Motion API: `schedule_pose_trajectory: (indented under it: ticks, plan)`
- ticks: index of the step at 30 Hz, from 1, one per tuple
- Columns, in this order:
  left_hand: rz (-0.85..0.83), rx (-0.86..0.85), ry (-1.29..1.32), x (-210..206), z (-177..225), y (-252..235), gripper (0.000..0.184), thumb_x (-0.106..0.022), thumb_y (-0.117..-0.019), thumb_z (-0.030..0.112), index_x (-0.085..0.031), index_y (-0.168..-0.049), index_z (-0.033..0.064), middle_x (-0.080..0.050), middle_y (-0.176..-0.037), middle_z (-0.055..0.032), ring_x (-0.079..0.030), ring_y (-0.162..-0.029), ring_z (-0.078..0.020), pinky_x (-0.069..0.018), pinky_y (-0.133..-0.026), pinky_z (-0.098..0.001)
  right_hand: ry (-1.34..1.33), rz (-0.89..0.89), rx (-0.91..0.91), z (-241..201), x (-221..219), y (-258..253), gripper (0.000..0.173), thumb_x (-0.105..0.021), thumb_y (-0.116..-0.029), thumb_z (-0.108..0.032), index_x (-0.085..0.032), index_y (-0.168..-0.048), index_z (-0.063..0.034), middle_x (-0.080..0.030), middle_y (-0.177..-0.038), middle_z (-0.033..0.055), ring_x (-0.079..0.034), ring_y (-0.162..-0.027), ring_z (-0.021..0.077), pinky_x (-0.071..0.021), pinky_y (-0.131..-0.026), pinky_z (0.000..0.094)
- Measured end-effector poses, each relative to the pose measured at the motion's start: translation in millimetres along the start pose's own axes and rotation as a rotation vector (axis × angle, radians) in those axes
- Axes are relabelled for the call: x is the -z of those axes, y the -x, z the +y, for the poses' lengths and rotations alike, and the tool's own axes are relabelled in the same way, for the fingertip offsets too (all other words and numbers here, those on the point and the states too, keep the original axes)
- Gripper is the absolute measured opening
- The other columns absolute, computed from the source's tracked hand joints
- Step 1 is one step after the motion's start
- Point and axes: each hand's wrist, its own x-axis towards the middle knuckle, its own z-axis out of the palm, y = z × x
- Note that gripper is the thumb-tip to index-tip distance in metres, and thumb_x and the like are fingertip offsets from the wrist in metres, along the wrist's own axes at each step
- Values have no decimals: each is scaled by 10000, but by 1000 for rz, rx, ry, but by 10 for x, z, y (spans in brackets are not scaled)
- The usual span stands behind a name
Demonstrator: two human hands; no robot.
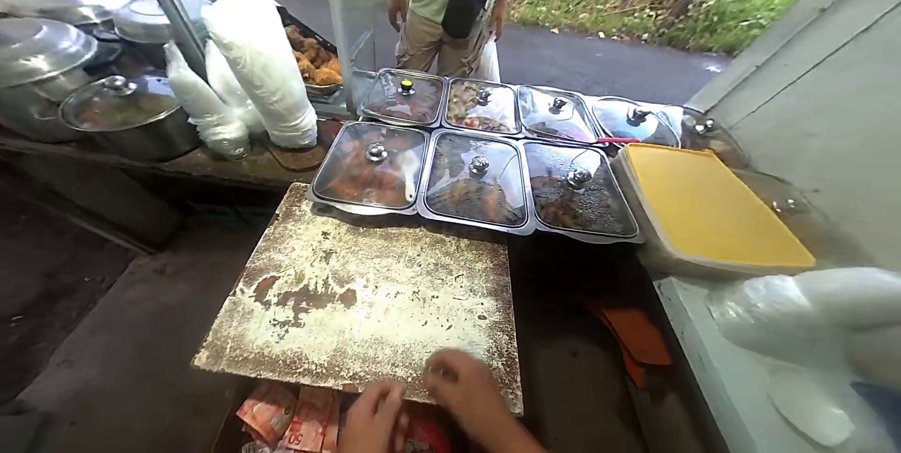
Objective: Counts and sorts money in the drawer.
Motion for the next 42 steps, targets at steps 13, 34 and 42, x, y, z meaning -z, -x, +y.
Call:
schedule_pose_trajectory:
  ticks: [13, 34, 42]
  plan:
    - [34, -457, -1153, -703, 706, -1510, 208, -579, -1011, 198, -731, -1119, 105, -648, -1147, -137, -597, -1142, -338, -534, -930, -488, 168, 106, -106, 170, 450, -837, 389, -613, -967, -151, -646, -1347, -76, -666, -1191, 135, -676, -985, 221, -563, -919, 386]
    - [-214, -118, -1037, -204, -1287, 245, 439, -545, -1026, 285, -582, -1458, 217, -473, -1563, -145, -344, -1498, -389, -290, -1195, -620, -303, 302, -97, 628, 398, -29, 238, -635, -1003, -67, -648, -1240, -54, -750, -1033, 81, -757, -804, 175, -662, -769, 358]
    - [-325, -74, -1285, -8, -1417, 286, 291, -533, -985, 128, -716, -1208, 87, -620, -1414, -97, -549, -1330, -344, -330, -1169, -590, -337, 360, -85, 614, 352, -71, 214, -621, -988, -32, -654, -1200, -34, -740, -991, 88, -749, -787, 175, -659, -758, 350]
